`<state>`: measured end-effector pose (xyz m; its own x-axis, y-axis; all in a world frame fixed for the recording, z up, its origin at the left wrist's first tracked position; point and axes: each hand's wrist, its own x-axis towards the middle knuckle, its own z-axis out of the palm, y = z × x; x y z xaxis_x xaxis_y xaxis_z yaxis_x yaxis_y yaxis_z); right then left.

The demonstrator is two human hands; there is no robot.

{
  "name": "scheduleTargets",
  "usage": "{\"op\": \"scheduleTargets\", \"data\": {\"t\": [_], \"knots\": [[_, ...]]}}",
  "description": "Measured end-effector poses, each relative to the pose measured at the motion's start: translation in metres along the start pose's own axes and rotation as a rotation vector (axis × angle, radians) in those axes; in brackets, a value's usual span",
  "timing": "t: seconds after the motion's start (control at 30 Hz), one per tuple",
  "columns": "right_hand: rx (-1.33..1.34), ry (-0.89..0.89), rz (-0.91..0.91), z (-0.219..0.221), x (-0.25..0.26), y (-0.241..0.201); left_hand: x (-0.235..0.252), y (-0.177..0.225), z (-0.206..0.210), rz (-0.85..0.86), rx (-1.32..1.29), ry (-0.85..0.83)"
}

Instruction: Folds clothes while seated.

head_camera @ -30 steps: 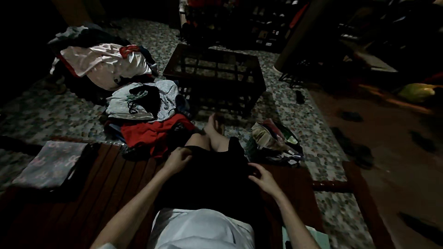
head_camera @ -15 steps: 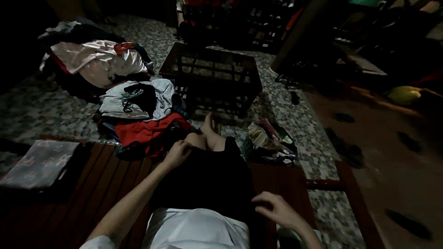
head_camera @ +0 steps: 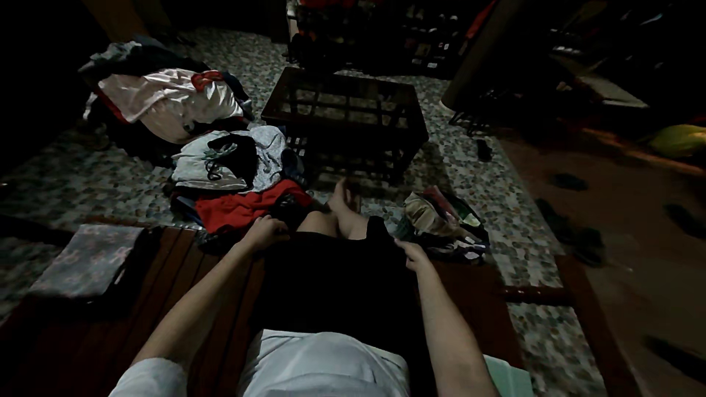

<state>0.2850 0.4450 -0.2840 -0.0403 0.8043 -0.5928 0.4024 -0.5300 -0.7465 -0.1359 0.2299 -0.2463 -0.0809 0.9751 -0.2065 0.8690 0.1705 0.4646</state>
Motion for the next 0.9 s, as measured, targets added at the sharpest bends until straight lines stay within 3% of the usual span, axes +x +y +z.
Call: {"op": "scheduleTargets", "data": {"t": [0.13, 0.27, 0.37, 0.47, 0.6, 0.7, 0.8, 0.9], "knots": [[0.073, 0.056, -0.262, -0.040, -0.020, -0.019, -0.027, -0.002, -0.020, 0.066, 0.028, 0.184], [-0.048, 0.088, -0.467, -0.081, -0.085, -0.024, -0.083, 0.001, -0.029, 0.186, 0.087, 0.399], [-0.091, 0.040, -0.518, -0.098, -0.139, -0.001, -0.133, 0.004, -0.014, 0.215, 0.030, 0.453], [-0.071, -0.115, -0.416, -0.104, -0.168, 0.042, -0.173, -0.006, 0.021, 0.135, -0.152, 0.320], [-0.318, -0.361, -0.058, -0.117, -0.152, 0.101, -0.189, -0.014, 0.068, -0.216, -0.574, -0.109], [-0.264, -0.236, 0.118, -0.110, -0.134, 0.119, -0.172, -0.004, 0.093, -0.530, -0.933, -0.137], [-0.078, -0.120, 0.231, -0.093, -0.118, 0.121, -0.150, 0.007, 0.106, -0.642, -1.004, -0.141], [-0.068, -0.127, 0.159, -0.068, -0.114, 0.106, -0.136, 0.001, 0.106, -0.664, -0.977, -0.176]]}}
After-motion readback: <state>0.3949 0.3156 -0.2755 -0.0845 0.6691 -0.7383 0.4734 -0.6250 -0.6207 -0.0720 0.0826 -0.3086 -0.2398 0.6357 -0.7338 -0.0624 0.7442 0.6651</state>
